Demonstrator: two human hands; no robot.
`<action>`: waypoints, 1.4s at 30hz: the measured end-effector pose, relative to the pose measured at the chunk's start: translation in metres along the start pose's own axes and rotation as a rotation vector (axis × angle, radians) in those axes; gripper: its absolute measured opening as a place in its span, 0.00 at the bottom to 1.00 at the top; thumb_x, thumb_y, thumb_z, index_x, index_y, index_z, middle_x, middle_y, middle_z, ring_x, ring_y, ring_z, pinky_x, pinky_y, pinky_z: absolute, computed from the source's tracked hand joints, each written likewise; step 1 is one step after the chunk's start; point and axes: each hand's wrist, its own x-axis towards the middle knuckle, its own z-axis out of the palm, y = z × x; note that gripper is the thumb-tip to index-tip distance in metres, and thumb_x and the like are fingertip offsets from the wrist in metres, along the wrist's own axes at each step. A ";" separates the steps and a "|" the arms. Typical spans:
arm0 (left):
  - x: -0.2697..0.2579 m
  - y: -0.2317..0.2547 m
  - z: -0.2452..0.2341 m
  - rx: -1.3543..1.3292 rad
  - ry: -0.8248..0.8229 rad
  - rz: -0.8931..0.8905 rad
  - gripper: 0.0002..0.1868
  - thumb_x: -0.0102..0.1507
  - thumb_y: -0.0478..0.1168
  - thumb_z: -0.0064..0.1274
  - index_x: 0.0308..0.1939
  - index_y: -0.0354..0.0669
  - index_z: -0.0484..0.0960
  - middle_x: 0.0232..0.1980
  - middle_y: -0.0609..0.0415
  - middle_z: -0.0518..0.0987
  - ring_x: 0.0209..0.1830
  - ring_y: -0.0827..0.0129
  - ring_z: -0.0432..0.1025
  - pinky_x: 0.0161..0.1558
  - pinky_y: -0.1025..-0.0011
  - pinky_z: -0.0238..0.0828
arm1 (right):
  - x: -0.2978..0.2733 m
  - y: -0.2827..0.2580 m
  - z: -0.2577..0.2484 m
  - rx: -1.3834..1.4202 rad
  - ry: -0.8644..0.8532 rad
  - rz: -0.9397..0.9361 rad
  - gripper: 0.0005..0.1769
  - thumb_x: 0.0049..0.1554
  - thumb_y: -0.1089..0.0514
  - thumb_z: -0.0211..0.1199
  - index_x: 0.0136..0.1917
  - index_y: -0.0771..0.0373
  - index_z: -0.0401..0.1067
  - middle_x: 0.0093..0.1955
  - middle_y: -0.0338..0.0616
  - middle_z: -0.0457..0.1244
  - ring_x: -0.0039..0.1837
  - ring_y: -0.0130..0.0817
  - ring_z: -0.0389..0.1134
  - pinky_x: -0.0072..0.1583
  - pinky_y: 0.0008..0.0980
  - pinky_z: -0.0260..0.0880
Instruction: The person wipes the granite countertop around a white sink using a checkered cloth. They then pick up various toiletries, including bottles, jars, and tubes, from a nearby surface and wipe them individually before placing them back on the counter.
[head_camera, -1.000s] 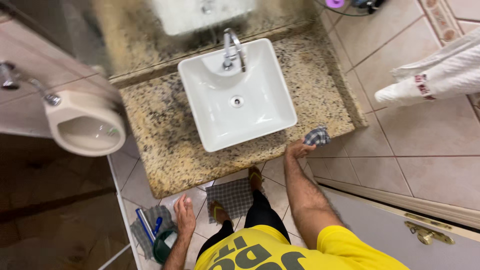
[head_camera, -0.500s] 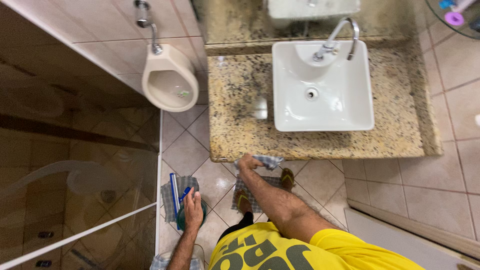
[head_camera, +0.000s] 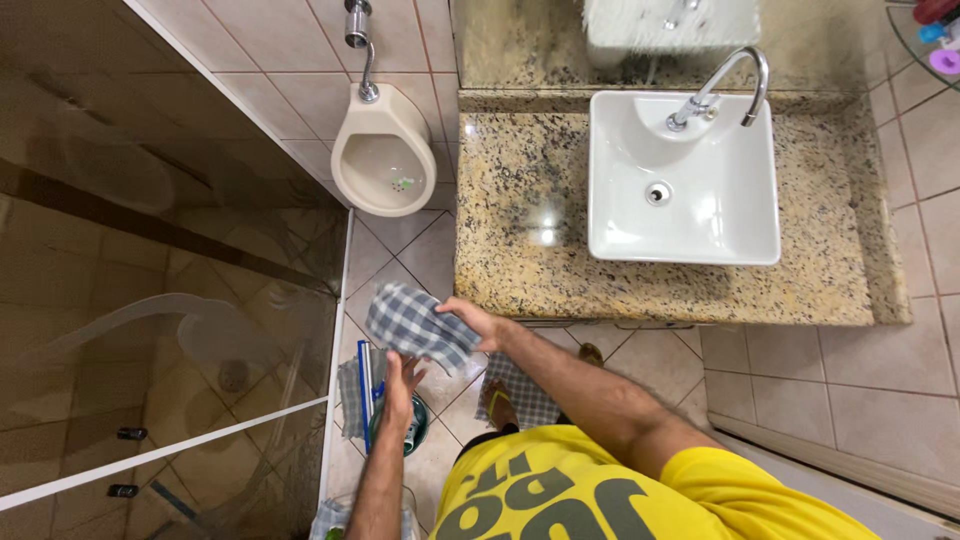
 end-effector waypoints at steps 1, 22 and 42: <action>0.004 0.007 0.016 -0.114 -0.137 0.011 0.38 0.59 0.63 0.36 0.64 0.40 0.59 0.63 0.50 0.65 0.63 0.61 0.60 0.58 0.63 0.59 | -0.017 -0.006 0.004 -0.054 -0.022 -0.003 0.37 0.51 0.39 0.57 0.63 0.69 0.60 0.57 0.56 0.61 0.55 0.43 0.66 0.56 0.37 0.69; 0.045 0.048 0.236 -0.455 -0.322 -0.002 0.24 0.51 0.31 0.55 0.52 0.39 0.72 0.48 0.52 0.75 0.50 0.63 0.69 0.52 0.64 0.66 | -0.206 -0.036 -0.065 -0.167 0.638 -0.554 0.21 0.57 0.57 0.61 0.58 0.73 0.65 0.44 0.49 0.62 0.41 0.32 0.65 0.40 0.30 0.70; 0.046 -0.136 0.222 0.675 0.256 -0.150 0.31 0.45 0.41 0.66 0.48 0.35 0.71 0.45 0.45 0.77 0.44 0.60 0.72 0.43 0.67 0.69 | -0.172 0.003 -0.231 -1.469 0.850 0.069 0.21 0.48 0.53 0.65 0.53 0.64 0.70 0.47 0.54 0.67 0.47 0.42 0.70 0.51 0.37 0.71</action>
